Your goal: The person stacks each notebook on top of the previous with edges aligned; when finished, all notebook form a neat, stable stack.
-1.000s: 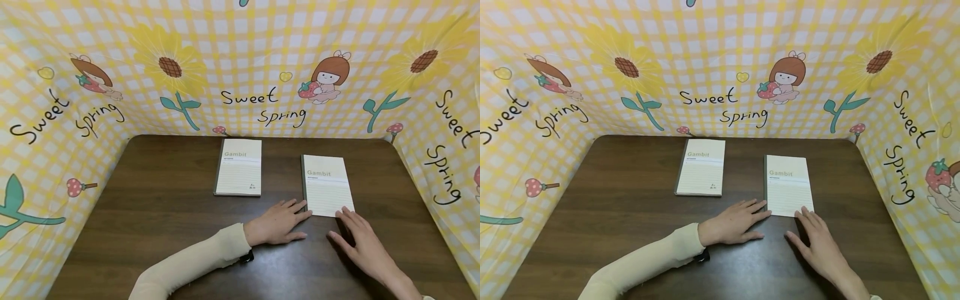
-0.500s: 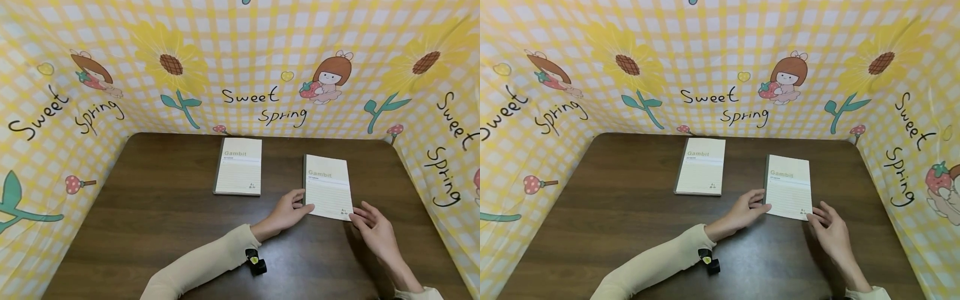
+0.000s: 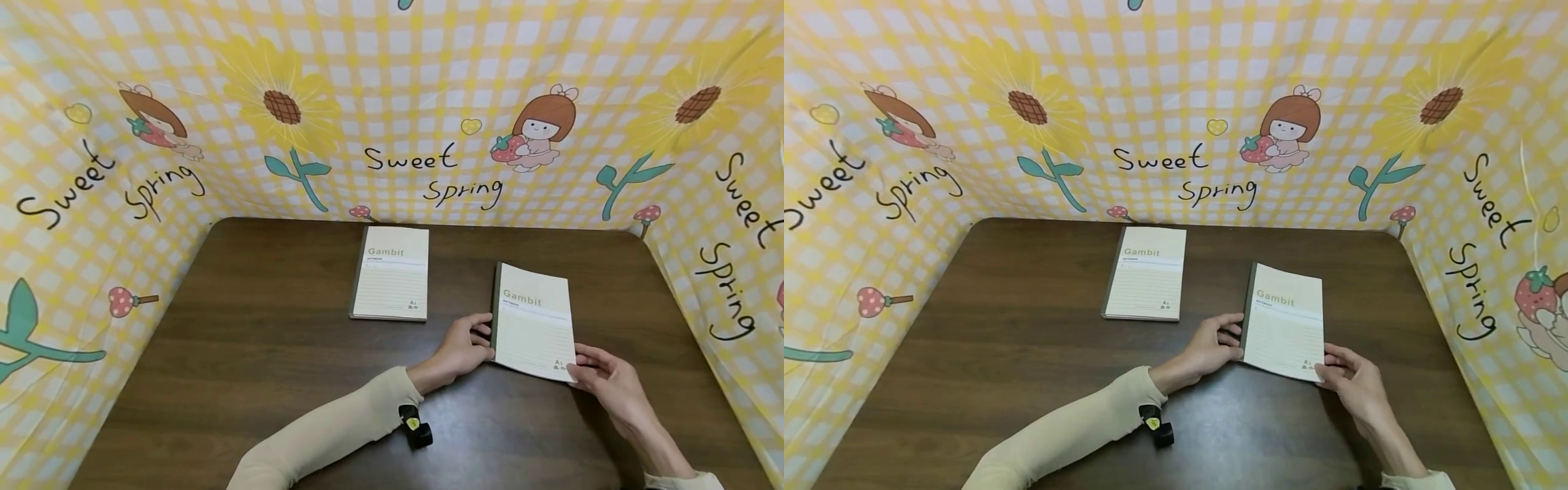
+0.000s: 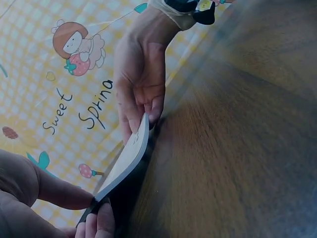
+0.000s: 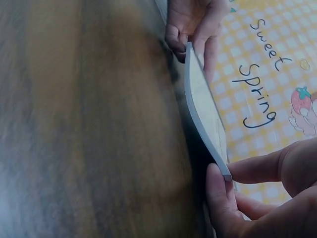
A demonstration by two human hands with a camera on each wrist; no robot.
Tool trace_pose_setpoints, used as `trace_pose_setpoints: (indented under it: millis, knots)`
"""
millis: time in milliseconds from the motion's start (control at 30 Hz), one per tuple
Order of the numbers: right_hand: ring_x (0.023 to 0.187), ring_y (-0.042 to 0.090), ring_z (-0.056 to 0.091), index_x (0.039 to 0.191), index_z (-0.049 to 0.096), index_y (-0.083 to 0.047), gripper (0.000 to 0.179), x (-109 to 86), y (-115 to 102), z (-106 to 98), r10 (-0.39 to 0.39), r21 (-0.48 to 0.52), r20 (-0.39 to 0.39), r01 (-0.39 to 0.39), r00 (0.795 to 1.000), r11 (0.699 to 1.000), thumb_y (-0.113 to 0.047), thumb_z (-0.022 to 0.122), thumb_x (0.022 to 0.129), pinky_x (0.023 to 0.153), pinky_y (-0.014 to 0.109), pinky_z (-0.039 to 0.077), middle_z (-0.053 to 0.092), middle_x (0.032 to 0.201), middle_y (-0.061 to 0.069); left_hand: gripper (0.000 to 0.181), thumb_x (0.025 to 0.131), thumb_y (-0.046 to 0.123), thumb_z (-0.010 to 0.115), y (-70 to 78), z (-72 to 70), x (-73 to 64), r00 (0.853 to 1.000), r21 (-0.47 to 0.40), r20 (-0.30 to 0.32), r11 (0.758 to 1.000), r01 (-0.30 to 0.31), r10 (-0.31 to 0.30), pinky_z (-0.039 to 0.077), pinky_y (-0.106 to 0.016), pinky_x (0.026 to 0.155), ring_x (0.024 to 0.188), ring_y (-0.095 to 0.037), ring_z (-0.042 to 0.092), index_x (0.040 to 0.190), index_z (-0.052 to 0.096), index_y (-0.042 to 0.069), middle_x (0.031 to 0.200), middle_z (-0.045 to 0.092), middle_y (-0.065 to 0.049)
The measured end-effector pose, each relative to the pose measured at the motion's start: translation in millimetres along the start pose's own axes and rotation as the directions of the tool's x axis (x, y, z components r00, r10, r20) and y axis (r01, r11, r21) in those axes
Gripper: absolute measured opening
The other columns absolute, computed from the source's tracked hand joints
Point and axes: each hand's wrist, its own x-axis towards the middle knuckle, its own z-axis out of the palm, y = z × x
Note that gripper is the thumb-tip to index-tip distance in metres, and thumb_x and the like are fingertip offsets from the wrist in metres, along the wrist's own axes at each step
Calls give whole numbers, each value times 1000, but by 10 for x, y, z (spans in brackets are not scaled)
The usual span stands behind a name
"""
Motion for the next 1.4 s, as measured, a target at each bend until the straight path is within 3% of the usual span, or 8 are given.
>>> trace_pose_setpoints:
  millis: [167, 367, 567, 800, 1100, 1400]
  knots:
    - [86, -3, 64, 149, 41, 15, 61, -24, -11, 95, -37, 4, -5, 37, 999, 999, -3, 69, 98, 77, 22, 62, 60, 104, -6, 68, 79, -17, 68, -1, -82, -24, 1000, 29, -1, 1000, -10, 10, 54, -22, 75, 95, -23, 68, 144, 57, -1, 119, 63, -20]
    - [87, -3, 64, 146, 45, 14, 58, -10, -94, 229, -78, 30, -4, 78, 997, 996, -2, 71, 97, 76, 22, 62, 62, 102, -9, 67, 79, -16, 69, 26, -254, -103, 997, 94, -25, 994, -63, 66, 54, -20, 76, 98, -29, 71, 143, 59, -1, 119, 65, -22]
    - [87, -1, 65, 142, 51, 12, 53, 58, -242, 459, -153, 46, 15, 152, 988, 987, -1, 72, 95, 76, 22, 62, 62, 105, -4, 65, 83, -14, 69, 67, -542, -251, 990, 162, -46, 979, -122, 131, 54, -19, 76, 100, -33, 71, 146, 56, -2, 121, 63, -24]
    - [85, 1, 65, 137, 57, 9, 47, 182, -440, 811, -228, 39, 46, 226, 973, 973, 0, 73, 94, 73, 21, 61, 64, 110, 14, 66, 81, -14, 67, 82, -944, -350, 983, 189, -121, 976, -110, 135, 54, -21, 75, 99, -28, 69, 145, 58, 1, 121, 64, -22]
    - [83, 3, 63, 132, 62, 8, 42, 456, -650, 1272, -287, 79, 77, 281, 955, 956, 4, 73, 91, 71, 17, 57, 63, 112, 25, 63, 81, -11, 67, 68, -1410, -415, 958, 223, -250, 971, -84, 140, 54, -22, 74, 93, -25, 71, 142, 63, 3, 117, 68, -21]
    - [84, 10, 64, 128, 66, 6, 40, 690, -848, 1681, -355, 66, 92, 350, 930, 934, 2, 76, 89, 66, 16, 54, 66, 111, 26, 54, 85, -8, 68, 45, -1821, -361, 924, 218, -364, 975, -38, 117, 52, -20, 70, 93, -27, 70, 138, 66, 2, 116, 66, -23]
